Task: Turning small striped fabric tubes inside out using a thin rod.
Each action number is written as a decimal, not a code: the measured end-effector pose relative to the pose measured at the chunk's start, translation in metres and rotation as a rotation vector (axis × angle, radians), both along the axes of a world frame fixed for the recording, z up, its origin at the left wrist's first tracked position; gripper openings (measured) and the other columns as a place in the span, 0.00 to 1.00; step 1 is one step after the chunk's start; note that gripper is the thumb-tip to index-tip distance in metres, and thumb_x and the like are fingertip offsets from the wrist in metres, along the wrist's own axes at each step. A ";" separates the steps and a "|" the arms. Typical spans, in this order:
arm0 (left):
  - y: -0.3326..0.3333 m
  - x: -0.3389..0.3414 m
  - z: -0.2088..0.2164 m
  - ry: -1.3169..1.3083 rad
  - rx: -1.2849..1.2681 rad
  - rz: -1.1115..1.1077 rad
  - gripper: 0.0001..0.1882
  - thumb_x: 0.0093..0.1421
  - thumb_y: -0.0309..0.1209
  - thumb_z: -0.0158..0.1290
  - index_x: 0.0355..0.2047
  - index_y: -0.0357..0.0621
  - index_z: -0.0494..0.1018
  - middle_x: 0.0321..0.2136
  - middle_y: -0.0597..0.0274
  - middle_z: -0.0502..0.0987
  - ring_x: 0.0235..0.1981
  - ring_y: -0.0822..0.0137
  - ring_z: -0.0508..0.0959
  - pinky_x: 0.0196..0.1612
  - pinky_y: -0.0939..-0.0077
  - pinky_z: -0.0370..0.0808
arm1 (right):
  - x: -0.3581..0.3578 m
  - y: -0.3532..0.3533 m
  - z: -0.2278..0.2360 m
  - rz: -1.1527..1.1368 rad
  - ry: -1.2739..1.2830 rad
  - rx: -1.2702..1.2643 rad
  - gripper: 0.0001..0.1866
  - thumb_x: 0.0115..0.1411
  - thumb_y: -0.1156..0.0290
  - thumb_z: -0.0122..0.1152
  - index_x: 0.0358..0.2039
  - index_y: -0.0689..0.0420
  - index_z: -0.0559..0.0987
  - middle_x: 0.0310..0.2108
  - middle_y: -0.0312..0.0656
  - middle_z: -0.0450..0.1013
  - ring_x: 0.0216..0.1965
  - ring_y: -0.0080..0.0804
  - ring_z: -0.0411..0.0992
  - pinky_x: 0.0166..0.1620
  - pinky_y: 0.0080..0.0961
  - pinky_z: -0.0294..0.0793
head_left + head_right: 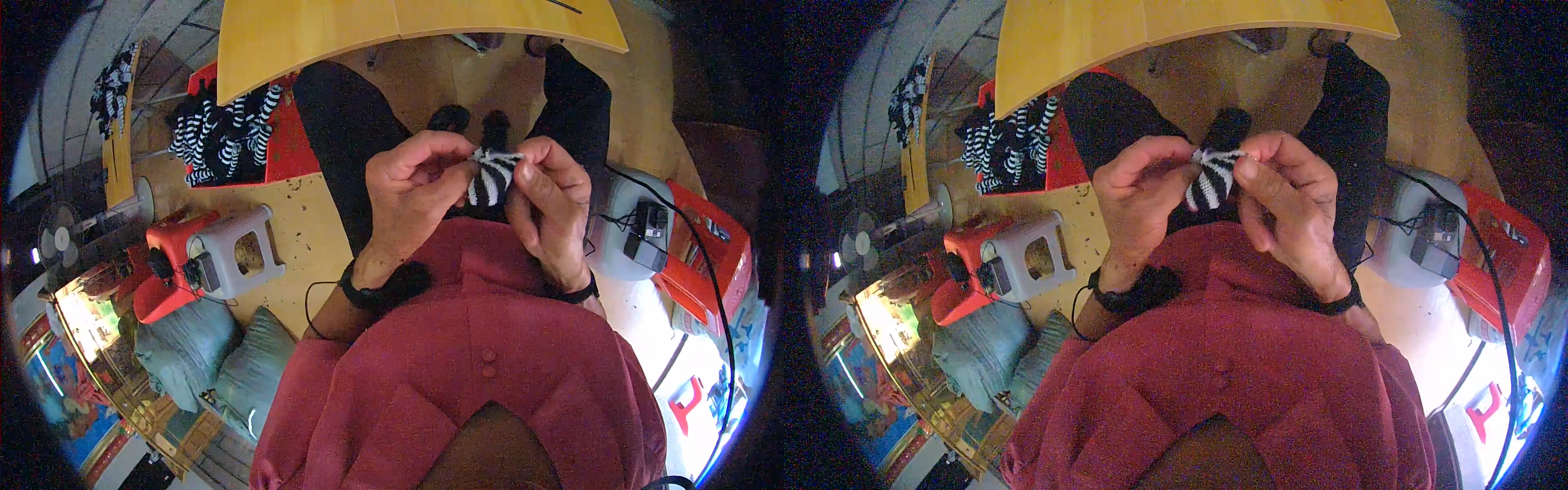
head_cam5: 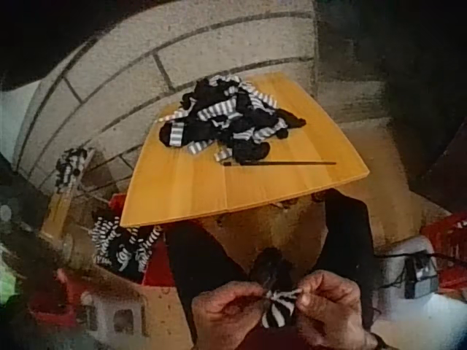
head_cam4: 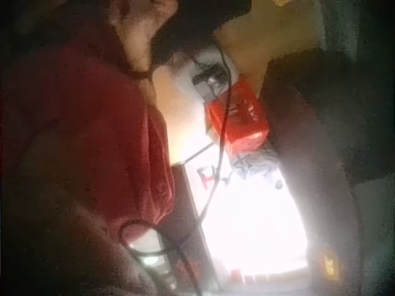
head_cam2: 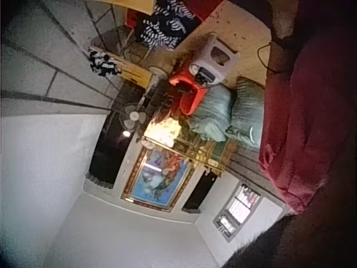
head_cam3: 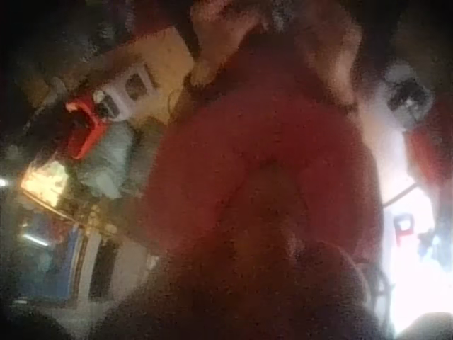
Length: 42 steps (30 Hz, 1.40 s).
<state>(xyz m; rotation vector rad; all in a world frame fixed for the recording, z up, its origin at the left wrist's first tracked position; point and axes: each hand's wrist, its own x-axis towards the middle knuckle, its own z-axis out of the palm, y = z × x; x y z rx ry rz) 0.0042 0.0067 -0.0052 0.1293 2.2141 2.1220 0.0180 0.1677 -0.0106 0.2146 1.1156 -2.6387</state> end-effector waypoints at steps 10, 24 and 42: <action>0.000 -0.005 -0.001 -0.507 0.578 0.104 0.05 0.55 0.20 0.49 0.33 0.41 0.67 0.21 0.62 0.74 0.14 0.77 0.71 0.11 0.89 0.62 | 0.004 -0.016 -0.014 -0.276 0.281 0.713 0.04 0.56 0.76 0.57 0.32 0.62 0.74 0.21 0.34 0.71 0.18 0.13 0.63 0.20 0.12 0.62; -0.006 -0.008 -0.020 -0.576 0.841 -0.231 0.11 0.49 0.17 0.51 0.33 0.41 0.66 0.24 0.65 0.70 0.15 0.77 0.68 0.13 0.86 0.60 | -0.005 -0.004 -0.016 -0.154 0.077 0.224 0.04 0.59 0.73 0.53 0.30 0.59 0.72 0.18 0.33 0.67 0.11 0.15 0.59 0.13 0.13 0.54; -0.004 -0.006 -0.007 -0.391 0.389 -0.097 0.11 0.50 0.20 0.55 0.36 0.37 0.73 0.29 0.64 0.76 0.28 0.77 0.74 0.30 0.85 0.72 | 0.002 0.001 -0.006 0.046 0.222 0.245 0.05 0.58 0.73 0.56 0.32 0.58 0.69 0.19 0.30 0.64 0.17 0.12 0.58 0.19 0.11 0.56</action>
